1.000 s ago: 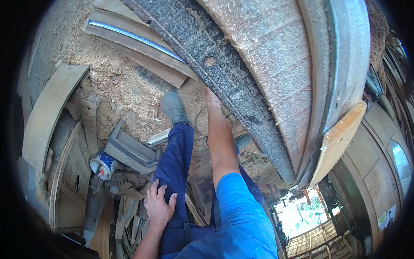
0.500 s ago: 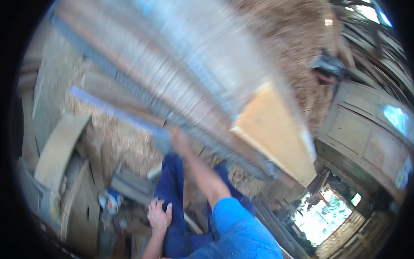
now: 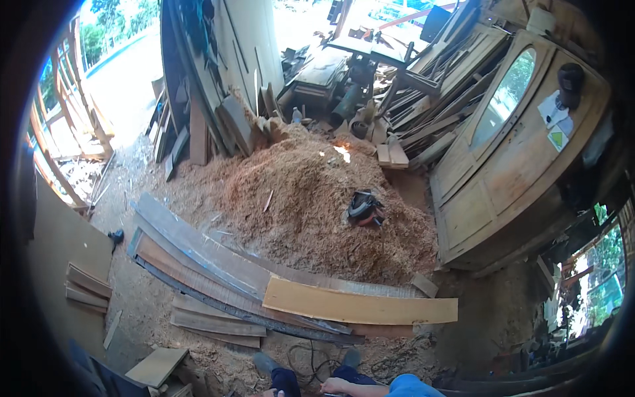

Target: The person measures a piece of wood with a tape measure, marks it with a pencil, and then cuts along the mark using a circular saw.

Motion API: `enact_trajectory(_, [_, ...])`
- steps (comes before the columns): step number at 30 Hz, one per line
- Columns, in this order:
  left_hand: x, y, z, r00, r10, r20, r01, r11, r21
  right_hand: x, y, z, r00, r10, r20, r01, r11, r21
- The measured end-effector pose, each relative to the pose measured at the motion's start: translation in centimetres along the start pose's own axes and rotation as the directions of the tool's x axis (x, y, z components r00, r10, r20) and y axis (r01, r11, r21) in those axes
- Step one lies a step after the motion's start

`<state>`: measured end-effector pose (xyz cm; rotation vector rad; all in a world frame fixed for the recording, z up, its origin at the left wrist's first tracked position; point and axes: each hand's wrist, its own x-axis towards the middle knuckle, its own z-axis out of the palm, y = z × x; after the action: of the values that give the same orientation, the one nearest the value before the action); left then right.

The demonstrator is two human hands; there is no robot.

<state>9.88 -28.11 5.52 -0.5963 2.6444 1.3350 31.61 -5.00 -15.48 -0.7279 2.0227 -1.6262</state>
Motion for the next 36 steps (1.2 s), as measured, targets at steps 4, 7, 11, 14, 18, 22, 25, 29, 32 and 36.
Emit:
enact_trajectory(4, [-6.9,5.3,3.0,0.985,-0.122,0.120,0.156,0.928,-0.339,-0.5,-9.4,-4.6,0.496,0.868,-0.001,-0.862,0.492,-0.123])
enact_trajectory(7, [-13.7,6.5,6.6,0.837,-0.286,0.467,0.508,0.723,-0.468,-0.1,-17.6,-9.1,0.659,0.747,-0.088,-0.744,0.664,0.073])
enact_trajectory(11, [-18.8,6.3,9.5,0.442,-0.316,0.839,0.822,0.517,-0.239,-3.4,-21.1,-12.8,0.798,0.557,-0.232,-0.529,0.831,0.174])
enact_trajectory(14, [-19.4,7.0,9.3,0.250,-0.284,0.926,0.861,0.502,-0.078,-4.6,-24.8,-15.9,0.716,0.678,-0.164,-0.632,0.730,0.259])
enact_trajectory(18, [-19.4,8.3,6.5,0.222,-0.090,0.971,0.810,0.572,-0.133,-6.0,-25.2,-16.5,0.866,0.416,-0.278,-0.382,0.908,0.171])
enact_trajectory(22, [-16.4,4.7,0.4,0.623,-0.108,0.775,0.426,0.878,-0.220,-3.1,-33.0,-20.2,0.830,0.347,-0.437,-0.237,0.928,0.287])
enact_trajectory(25, [-14.2,12.2,-6.1,0.739,-0.006,0.674,0.289,0.906,-0.309,-1.7,-39.4,-25.1,0.745,0.212,-0.632,0.018,0.941,0.337])
enact_trajectory(29, [-11.5,13.7,-16.8,0.959,0.253,0.128,-0.223,0.953,-0.207,2.4,-53.7,-27.9,0.533,-0.212,-0.819,0.286,0.956,-0.061])
enact_trajectory(32, [-11.6,11.2,-25.7,0.885,0.369,-0.283,-0.374,0.927,0.038,5.0,-59.2,-28.3,0.385,-0.651,-0.654,0.512,0.740,-0.436])
enact_trajectory(36, [-10.9,8.0,-34.3,0.829,0.140,-0.541,-0.027,0.977,0.212,9.8,-66.5,-25.5,0.230,-0.817,-0.529,0.698,0.518,-0.495])
